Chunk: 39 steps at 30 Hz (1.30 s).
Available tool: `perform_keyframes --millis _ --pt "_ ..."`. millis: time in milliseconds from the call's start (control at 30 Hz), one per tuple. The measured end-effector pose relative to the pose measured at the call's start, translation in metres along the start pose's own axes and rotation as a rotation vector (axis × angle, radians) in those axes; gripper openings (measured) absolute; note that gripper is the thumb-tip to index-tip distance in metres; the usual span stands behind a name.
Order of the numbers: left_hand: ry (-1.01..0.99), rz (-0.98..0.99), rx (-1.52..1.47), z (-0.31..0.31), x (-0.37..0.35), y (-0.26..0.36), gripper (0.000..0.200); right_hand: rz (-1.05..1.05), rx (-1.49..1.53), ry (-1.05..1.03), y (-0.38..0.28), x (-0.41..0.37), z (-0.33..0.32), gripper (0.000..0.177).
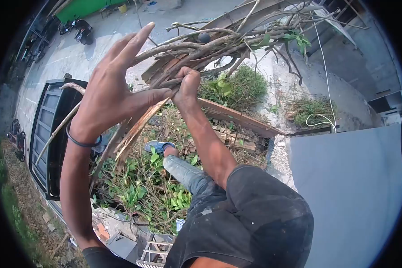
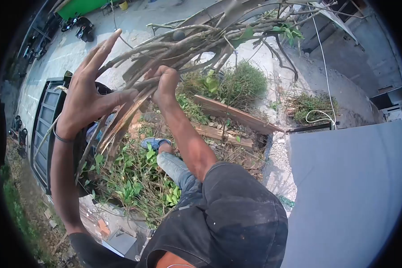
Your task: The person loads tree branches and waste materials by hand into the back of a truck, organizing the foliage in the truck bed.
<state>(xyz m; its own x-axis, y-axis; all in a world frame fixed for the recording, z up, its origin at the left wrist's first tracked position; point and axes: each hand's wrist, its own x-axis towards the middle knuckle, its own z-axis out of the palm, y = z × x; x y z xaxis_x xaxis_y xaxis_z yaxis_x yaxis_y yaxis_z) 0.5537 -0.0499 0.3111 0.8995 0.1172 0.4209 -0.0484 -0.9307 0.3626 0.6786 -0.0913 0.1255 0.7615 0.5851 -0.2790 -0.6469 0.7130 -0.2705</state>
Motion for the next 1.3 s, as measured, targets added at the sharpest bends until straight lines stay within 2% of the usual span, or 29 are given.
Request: perform_keyframes --millis 33,67,133,167,200,233,267,300,367,400,433,467,500,533,567,600,667,700,733,767,800,833,867,900,967,1067,1133,1267,1300 --pt "0.055 0.053 0.113 -0.017 0.009 0.002 0.078 -0.065 0.040 -0.018 0.005 0.039 -0.021 0.009" --pt "0.104 0.100 0.224 -0.035 0.015 0.005 0.076 -0.122 0.025 0.120 0.005 0.079 -0.042 0.013" --pt "0.201 0.102 0.350 -0.071 0.003 0.005 0.064 -0.158 0.058 0.098 0.001 0.181 -0.106 0.016" --pt "0.234 0.053 0.359 -0.080 -0.013 0.004 0.059 -0.238 -0.097 0.126 -0.011 0.198 -0.120 0.011" --pt "0.267 0.003 0.368 -0.087 -0.033 0.005 0.055 -0.008 -0.136 0.130 -0.025 0.234 -0.161 0.009" --pt "0.217 -0.136 0.403 -0.093 -0.061 0.002 0.053 0.079 -0.348 0.328 -0.040 0.244 -0.194 0.026" --pt "0.173 -0.275 0.440 -0.095 -0.093 -0.005 0.051 0.094 -0.562 0.460 -0.049 0.243 -0.224 0.052" --pt "0.115 -0.393 0.346 -0.093 -0.125 -0.015 0.048 0.156 -0.637 0.394 -0.060 0.232 -0.247 0.079" --pt "0.152 -0.771 0.104 -0.073 -0.190 -0.032 0.045 0.243 -0.872 0.320 -0.051 0.213 -0.296 0.090" --pt "0.193 -0.972 0.006 -0.062 -0.228 -0.042 0.043 0.302 -0.901 0.328 -0.043 0.189 -0.313 0.086" --pt "0.196 -1.048 -0.038 -0.050 -0.269 -0.051 0.041 0.396 -0.911 0.337 -0.034 0.166 -0.335 0.082" --pt "0.146 -1.143 -0.011 -0.037 -0.302 -0.052 0.040 0.480 -0.983 0.463 -0.022 0.143 -0.354 0.076" --pt "0.147 -1.123 -0.009 -0.019 -0.338 -0.053 0.038 0.574 -1.047 0.552 -0.012 0.118 -0.370 0.074" --pt "0.105 -1.207 -0.023 -0.004 -0.362 -0.044 0.038 0.670 -1.185 0.587 -0.002 0.097 -0.392 0.068" --pt "0.007 -1.248 -0.002 0.011 -0.376 -0.032 0.038 0.665 -1.399 0.553 0.013 0.082 -0.426 0.051" --pt "0.017 -1.302 -0.102 0.028 -0.391 -0.020 0.037 0.663 -1.403 0.546 0.017 0.061 -0.432 0.051" --pt "0.045 -1.450 -0.273 0.068 -0.424 0.009 0.040 0.796 -1.468 0.472 0.026 0.016 -0.442 0.019" --pt "0.015 -1.384 -0.288 0.098 -0.465 0.018 0.041 0.758 -1.714 0.217 0.036 0.005 -0.468 0.022" --pt "-0.087 -1.437 -0.252 0.108 -0.457 0.042 0.041 0.758 -1.797 0.103 0.041 -0.004 -0.479 0.024" --pt "-0.024 -1.591 -0.376 0.129 -0.469 0.058 0.045 0.747 -1.877 -0.011 0.045 -0.013 -0.490 0.027" --pt "0.019 -1.438 -0.230 0.161 -0.508 0.068 0.049 0.787 -1.809 0.024 0.050 -0.022 -0.483 0.029" --pt "0.013 -1.697 -0.402 0.189 -0.542 0.078 0.050 0.858 -1.873 -0.037 0.051 -0.028 -0.466 0.029" --pt "0.188 -1.781 -0.443 0.208 -0.543 0.098 0.058 0.932 -1.940 -0.104 0.048 -0.030 -0.451 0.028" --pt "0.109 -1.774 -0.194 0.224 -0.541 0.117 0.065 0.915 -1.964 -0.110 0.042 -0.029 -0.451 0.028" --pt "-0.064 -2.041 -0.179 0.259 -0.540 0.155 0.079 0.876 -2.020 -0.315 0.051 -0.032 -0.456 0.023" --pt "-0.103 -2.247 -0.485 0.328 -0.564 0.197 0.065 0.905 -2.083 -0.386 0.062 -0.039 -0.393 0.025" --pt "-0.015 -2.333 -0.751 0.345 -0.570 0.211 0.057 0.917 -1.895 -0.360 0.081 -0.037 -0.389 0.026" --pt "0.263 -2.529 -0.998 0.366 -0.575 0.237 0.043 0.911 -1.960 -0.663 0.143 -0.032 -0.369 0.026" --pt "0.317 -2.606 -1.013 0.369 -0.577 0.239 0.040 0.827 -2.040 -0.820 0.164 -0.043 -0.349 0.026"
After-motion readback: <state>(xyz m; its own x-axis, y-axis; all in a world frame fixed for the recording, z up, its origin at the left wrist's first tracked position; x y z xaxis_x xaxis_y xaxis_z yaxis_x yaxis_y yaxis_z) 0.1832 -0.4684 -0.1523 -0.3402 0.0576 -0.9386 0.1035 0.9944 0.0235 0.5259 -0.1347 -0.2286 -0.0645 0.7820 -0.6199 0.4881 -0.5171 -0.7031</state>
